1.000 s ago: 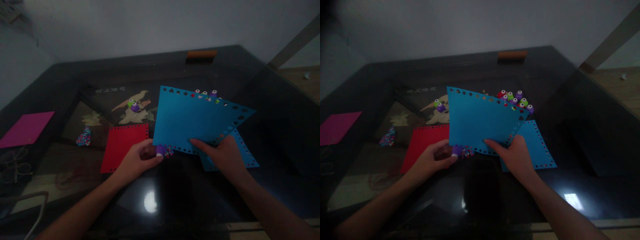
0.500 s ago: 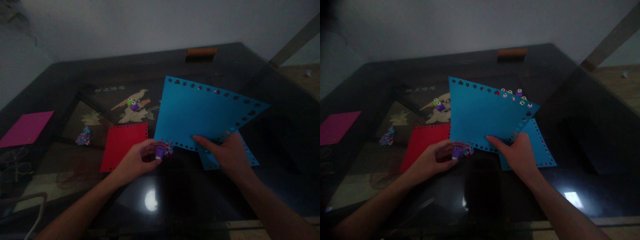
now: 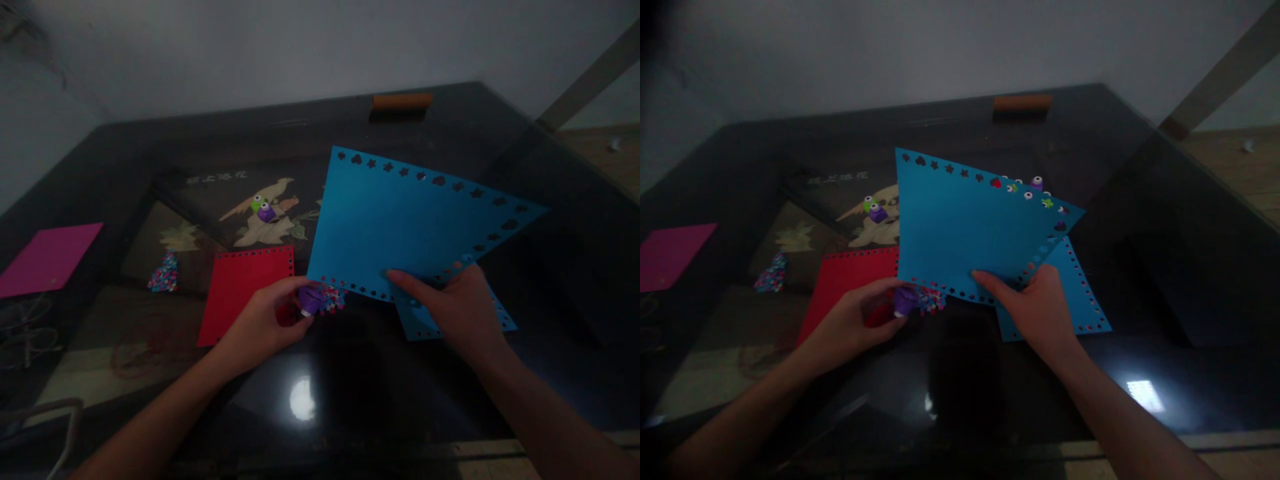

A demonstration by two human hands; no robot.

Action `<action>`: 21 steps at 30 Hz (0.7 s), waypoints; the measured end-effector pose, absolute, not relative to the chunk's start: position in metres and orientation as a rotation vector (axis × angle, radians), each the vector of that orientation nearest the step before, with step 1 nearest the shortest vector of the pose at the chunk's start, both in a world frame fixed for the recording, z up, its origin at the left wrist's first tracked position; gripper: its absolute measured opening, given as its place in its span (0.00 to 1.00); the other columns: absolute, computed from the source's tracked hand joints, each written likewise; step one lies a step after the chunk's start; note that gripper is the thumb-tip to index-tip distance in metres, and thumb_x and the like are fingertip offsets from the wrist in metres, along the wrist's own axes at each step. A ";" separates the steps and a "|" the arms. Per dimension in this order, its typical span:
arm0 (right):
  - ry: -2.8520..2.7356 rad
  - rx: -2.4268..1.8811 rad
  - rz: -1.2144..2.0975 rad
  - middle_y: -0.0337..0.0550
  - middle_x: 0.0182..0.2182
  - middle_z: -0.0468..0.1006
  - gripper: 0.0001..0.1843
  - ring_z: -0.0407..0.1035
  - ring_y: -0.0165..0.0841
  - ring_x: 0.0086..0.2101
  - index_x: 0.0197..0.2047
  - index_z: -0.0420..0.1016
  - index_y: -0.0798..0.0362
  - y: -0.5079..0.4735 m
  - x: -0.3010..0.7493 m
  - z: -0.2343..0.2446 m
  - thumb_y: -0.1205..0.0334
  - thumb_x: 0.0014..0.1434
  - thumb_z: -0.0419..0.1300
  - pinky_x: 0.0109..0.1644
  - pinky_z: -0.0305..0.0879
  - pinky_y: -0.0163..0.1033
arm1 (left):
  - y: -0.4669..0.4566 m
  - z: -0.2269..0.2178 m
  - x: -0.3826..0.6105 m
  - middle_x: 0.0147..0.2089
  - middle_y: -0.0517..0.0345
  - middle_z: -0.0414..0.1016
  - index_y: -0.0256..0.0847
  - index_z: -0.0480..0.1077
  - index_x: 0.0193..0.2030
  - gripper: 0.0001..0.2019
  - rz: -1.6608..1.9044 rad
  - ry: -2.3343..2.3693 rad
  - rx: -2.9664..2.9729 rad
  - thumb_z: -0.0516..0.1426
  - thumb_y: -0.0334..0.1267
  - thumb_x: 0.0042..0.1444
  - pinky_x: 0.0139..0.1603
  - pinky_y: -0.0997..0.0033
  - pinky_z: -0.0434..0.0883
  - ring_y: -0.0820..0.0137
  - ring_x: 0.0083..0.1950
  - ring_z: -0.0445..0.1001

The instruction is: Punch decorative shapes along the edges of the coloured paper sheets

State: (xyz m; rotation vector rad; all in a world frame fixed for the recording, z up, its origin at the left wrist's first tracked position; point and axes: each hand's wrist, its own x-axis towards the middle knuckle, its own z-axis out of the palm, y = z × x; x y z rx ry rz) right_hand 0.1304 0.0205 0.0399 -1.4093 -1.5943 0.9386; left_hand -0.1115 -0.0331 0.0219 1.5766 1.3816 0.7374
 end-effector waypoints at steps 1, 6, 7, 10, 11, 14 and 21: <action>-1.597 -1.419 0.944 0.43 0.34 0.83 0.11 0.77 0.41 0.35 0.34 0.80 0.50 0.020 0.130 0.040 0.54 0.48 0.67 0.45 0.73 0.48 | -0.033 0.021 -0.112 0.46 0.53 0.76 0.39 0.68 0.51 0.20 0.743 1.382 1.597 0.57 0.29 0.50 0.47 0.64 0.73 0.65 0.44 0.76; -1.612 -1.428 0.923 0.42 0.34 0.83 0.10 0.77 0.41 0.34 0.33 0.80 0.49 0.020 0.130 0.041 0.54 0.48 0.67 0.43 0.74 0.47 | -0.032 0.021 -0.113 0.48 0.51 0.75 0.38 0.69 0.51 0.19 0.731 1.382 1.635 0.56 0.28 0.50 0.48 0.63 0.72 0.65 0.46 0.75; -1.608 -1.425 0.916 0.42 0.35 0.83 0.10 0.77 0.41 0.35 0.34 0.80 0.48 0.020 0.130 0.042 0.54 0.48 0.67 0.44 0.73 0.47 | -0.031 0.021 -0.112 0.48 0.51 0.75 0.39 0.69 0.51 0.20 0.723 1.377 1.634 0.56 0.28 0.50 0.49 0.63 0.72 0.65 0.46 0.75; -1.594 -1.423 0.912 0.40 0.36 0.83 0.10 0.77 0.42 0.38 0.34 0.80 0.47 0.020 0.130 0.043 0.54 0.47 0.67 0.47 0.73 0.48 | -0.031 0.023 -0.111 0.49 0.52 0.74 0.40 0.69 0.52 0.20 0.704 1.355 1.624 0.56 0.27 0.50 0.51 0.62 0.71 0.65 0.47 0.74; -1.586 -1.423 0.917 0.40 0.36 0.83 0.10 0.77 0.42 0.38 0.34 0.80 0.47 0.020 0.130 0.043 0.54 0.47 0.67 0.47 0.73 0.48 | -0.030 0.024 -0.111 0.50 0.52 0.74 0.40 0.69 0.52 0.21 0.703 1.351 1.618 0.56 0.27 0.50 0.51 0.62 0.71 0.65 0.48 0.74; -1.569 -1.443 0.936 0.41 0.34 0.83 0.10 0.77 0.43 0.35 0.33 0.80 0.48 0.020 0.130 0.042 0.53 0.47 0.67 0.44 0.74 0.49 | -0.030 0.024 -0.111 0.50 0.51 0.74 0.40 0.69 0.51 0.20 0.707 1.353 1.597 0.55 0.26 0.49 0.53 0.61 0.71 0.65 0.48 0.74; -1.568 -1.439 0.920 0.41 0.30 0.82 0.08 0.76 0.43 0.36 0.28 0.79 0.47 0.020 0.130 0.040 0.53 0.47 0.67 0.47 0.72 0.51 | -0.030 0.022 -0.112 0.50 0.51 0.72 0.40 0.69 0.49 0.18 0.781 1.357 1.545 0.57 0.29 0.50 0.52 0.63 0.71 0.64 0.50 0.73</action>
